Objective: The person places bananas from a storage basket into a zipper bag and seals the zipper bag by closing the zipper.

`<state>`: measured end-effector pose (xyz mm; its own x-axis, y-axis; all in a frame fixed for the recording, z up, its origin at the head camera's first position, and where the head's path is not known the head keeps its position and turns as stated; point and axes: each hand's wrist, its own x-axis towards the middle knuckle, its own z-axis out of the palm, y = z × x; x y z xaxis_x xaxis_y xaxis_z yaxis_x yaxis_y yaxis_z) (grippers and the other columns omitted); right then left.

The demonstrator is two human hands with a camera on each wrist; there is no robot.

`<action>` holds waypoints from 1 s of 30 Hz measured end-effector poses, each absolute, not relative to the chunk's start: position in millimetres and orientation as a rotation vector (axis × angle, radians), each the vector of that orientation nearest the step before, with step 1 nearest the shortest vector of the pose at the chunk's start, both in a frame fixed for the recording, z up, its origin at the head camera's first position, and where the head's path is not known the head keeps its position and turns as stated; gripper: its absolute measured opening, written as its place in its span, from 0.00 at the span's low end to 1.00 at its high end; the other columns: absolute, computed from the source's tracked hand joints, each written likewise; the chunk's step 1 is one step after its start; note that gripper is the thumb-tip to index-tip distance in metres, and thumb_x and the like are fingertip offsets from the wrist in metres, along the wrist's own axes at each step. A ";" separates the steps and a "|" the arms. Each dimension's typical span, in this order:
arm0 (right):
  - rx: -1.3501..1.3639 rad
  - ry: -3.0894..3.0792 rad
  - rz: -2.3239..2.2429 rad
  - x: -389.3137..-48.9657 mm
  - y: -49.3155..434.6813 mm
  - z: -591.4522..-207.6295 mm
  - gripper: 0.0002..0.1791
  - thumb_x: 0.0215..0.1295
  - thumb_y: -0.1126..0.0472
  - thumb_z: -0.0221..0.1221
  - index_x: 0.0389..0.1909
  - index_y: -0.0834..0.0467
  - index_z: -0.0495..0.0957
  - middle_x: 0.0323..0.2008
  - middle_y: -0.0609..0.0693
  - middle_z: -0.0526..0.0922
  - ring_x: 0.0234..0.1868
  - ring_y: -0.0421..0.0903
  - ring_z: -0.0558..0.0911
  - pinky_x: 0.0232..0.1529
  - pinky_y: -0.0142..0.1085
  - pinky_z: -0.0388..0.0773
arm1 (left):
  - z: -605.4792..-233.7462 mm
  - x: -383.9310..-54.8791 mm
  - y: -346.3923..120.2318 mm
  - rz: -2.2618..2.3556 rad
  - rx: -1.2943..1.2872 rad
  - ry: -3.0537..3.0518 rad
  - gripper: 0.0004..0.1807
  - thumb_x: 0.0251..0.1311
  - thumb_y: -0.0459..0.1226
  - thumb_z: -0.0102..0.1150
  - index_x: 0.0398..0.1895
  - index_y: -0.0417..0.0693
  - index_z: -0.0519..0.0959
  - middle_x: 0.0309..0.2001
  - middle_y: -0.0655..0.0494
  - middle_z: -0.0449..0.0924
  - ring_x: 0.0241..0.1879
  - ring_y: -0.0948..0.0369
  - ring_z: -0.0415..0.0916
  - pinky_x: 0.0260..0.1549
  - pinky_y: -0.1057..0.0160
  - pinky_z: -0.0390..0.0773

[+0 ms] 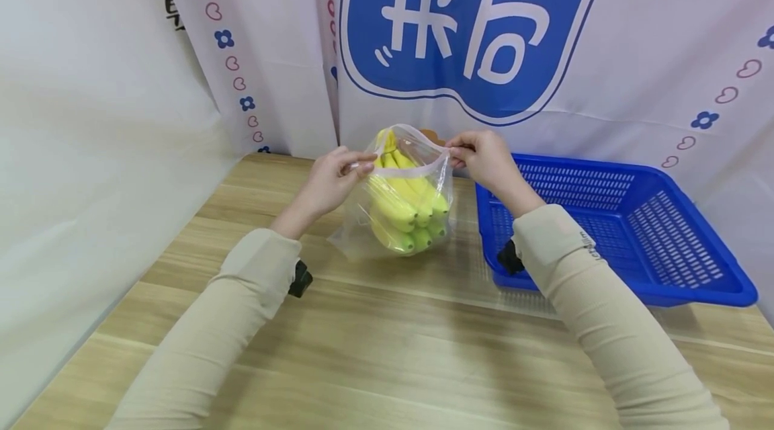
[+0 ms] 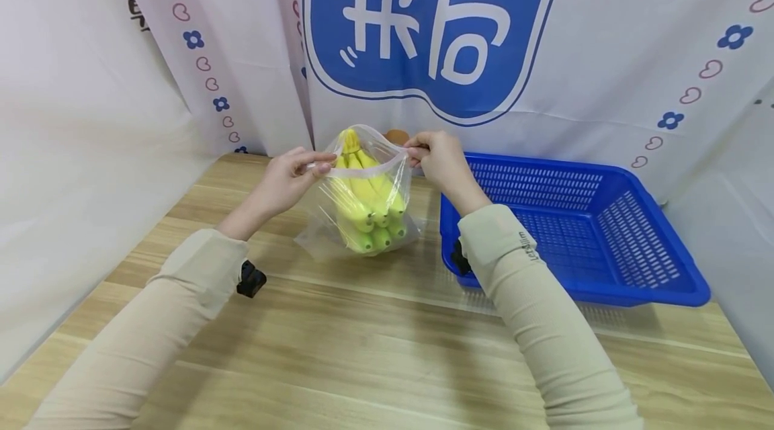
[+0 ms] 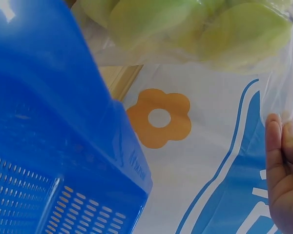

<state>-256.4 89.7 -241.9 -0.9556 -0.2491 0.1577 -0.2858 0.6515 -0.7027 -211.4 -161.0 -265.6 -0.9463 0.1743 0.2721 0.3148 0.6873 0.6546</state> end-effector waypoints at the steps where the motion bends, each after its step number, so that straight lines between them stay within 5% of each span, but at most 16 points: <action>1: 0.453 -2.813 1.210 -256.5 89.5 -241.7 0.12 0.70 0.67 0.50 0.45 0.68 0.80 0.41 0.64 0.84 0.37 0.50 0.83 0.41 0.36 0.84 | -265.5 -211.4 -161.1 -1.101 -0.395 -2.711 0.18 0.66 0.41 0.54 0.56 0.46 0.78 0.33 0.49 0.72 0.32 0.57 0.65 0.31 0.65 0.67; 6: 0.436 -2.809 1.197 -255.0 86.9 -239.7 0.13 0.71 0.66 0.49 0.46 0.66 0.80 0.41 0.63 0.84 0.39 0.51 0.83 0.43 0.39 0.83 | -262.9 -212.5 -159.6 -1.143 -0.342 -2.725 0.21 0.66 0.43 0.54 0.57 0.41 0.75 0.45 0.44 0.76 0.41 0.55 0.71 0.41 0.60 0.74; 15: 0.458 -2.815 1.140 -253.0 83.6 -236.2 0.16 0.70 0.59 0.52 0.54 0.62 0.77 0.48 0.60 0.83 0.44 0.52 0.80 0.44 0.41 0.80 | -256.8 -214.5 -159.3 -1.203 -0.228 -2.713 0.20 0.65 0.41 0.55 0.56 0.38 0.73 0.48 0.43 0.75 0.49 0.52 0.73 0.49 0.56 0.77; 25: 0.524 -2.966 1.246 -251.0 89.8 -233.4 0.38 0.70 0.48 0.51 0.73 0.61 0.50 0.70 0.62 0.63 0.68 0.58 0.68 0.63 0.51 0.72 | -257.3 -217.1 -159.8 -1.241 -0.147 -2.635 0.18 0.66 0.40 0.54 0.55 0.38 0.75 0.54 0.41 0.74 0.53 0.49 0.75 0.54 0.54 0.77; 30: 0.550 -3.078 1.203 -248.5 93.6 -237.9 0.40 0.70 0.40 0.47 0.71 0.65 0.54 0.70 0.64 0.61 0.69 0.60 0.66 0.65 0.53 0.68 | -257.4 -217.6 -157.7 -1.237 -0.112 -2.587 0.17 0.66 0.39 0.55 0.51 0.36 0.77 0.51 0.40 0.75 0.52 0.49 0.75 0.53 0.55 0.78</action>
<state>-248.5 93.6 -237.9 -0.9248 -0.3731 -0.0739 -0.2242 0.6917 -0.6866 -217.6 -157.7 -257.4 -0.9604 -0.0466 0.2749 0.1846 0.6324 0.7523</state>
